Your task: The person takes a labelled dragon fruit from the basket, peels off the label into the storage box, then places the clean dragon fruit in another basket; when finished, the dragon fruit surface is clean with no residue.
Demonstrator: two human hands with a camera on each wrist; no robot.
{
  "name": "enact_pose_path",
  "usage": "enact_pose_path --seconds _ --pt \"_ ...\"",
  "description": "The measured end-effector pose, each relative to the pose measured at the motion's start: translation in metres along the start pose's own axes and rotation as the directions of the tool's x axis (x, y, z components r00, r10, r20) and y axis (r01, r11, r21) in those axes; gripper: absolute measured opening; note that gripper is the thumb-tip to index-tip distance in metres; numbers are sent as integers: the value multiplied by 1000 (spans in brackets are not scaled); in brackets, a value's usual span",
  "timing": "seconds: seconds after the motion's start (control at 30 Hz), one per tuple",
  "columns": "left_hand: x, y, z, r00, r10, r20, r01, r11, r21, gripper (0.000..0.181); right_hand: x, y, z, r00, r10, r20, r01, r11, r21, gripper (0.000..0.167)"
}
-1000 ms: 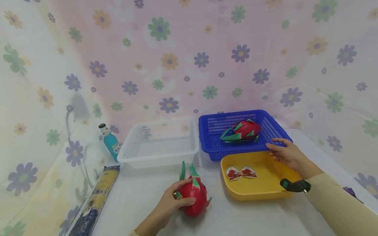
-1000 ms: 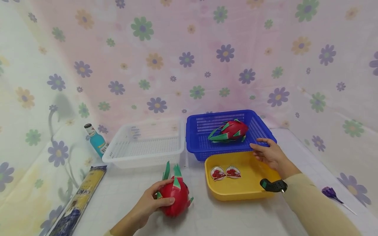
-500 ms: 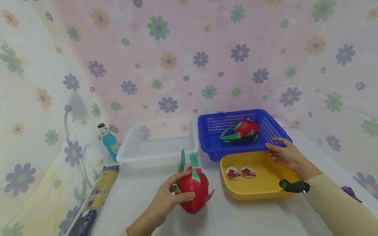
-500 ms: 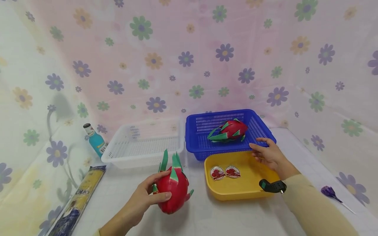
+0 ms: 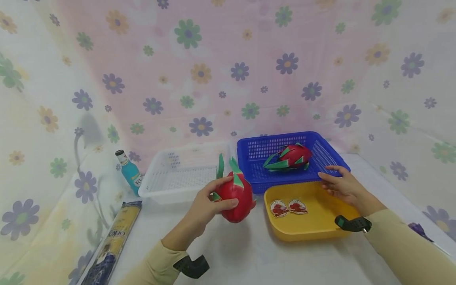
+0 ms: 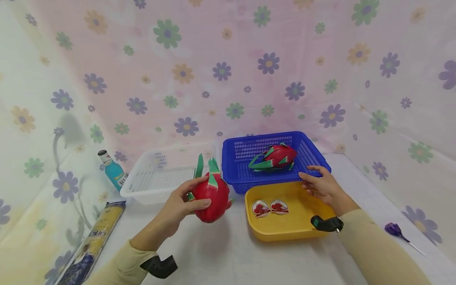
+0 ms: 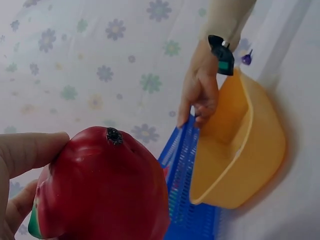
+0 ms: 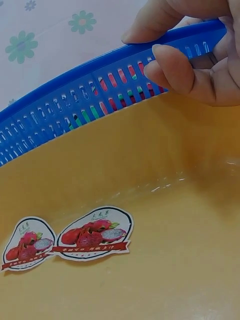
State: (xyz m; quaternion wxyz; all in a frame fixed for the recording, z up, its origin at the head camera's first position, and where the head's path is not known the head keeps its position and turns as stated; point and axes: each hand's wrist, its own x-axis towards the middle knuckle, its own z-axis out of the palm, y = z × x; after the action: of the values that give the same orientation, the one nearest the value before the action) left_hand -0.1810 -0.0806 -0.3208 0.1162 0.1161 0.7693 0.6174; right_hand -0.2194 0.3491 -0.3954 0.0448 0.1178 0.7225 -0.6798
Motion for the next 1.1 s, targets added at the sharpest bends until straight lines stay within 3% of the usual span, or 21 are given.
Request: enact_pose_path --seconds 0.17,0.53,1.1 --pt "23 6 1 1000 -2 -8 2 1000 -15 65 0 1 0 1000 -12 10 12 1000 17 72" --pt "66 27 10 999 1 -34 -2 999 -34 64 -1 1 1 1000 -6 -8 6 1000 -5 84" --pt "132 53 22 998 54 19 -54 998 -17 63 -2 2 1 1000 -22 -17 22 999 -46 89"
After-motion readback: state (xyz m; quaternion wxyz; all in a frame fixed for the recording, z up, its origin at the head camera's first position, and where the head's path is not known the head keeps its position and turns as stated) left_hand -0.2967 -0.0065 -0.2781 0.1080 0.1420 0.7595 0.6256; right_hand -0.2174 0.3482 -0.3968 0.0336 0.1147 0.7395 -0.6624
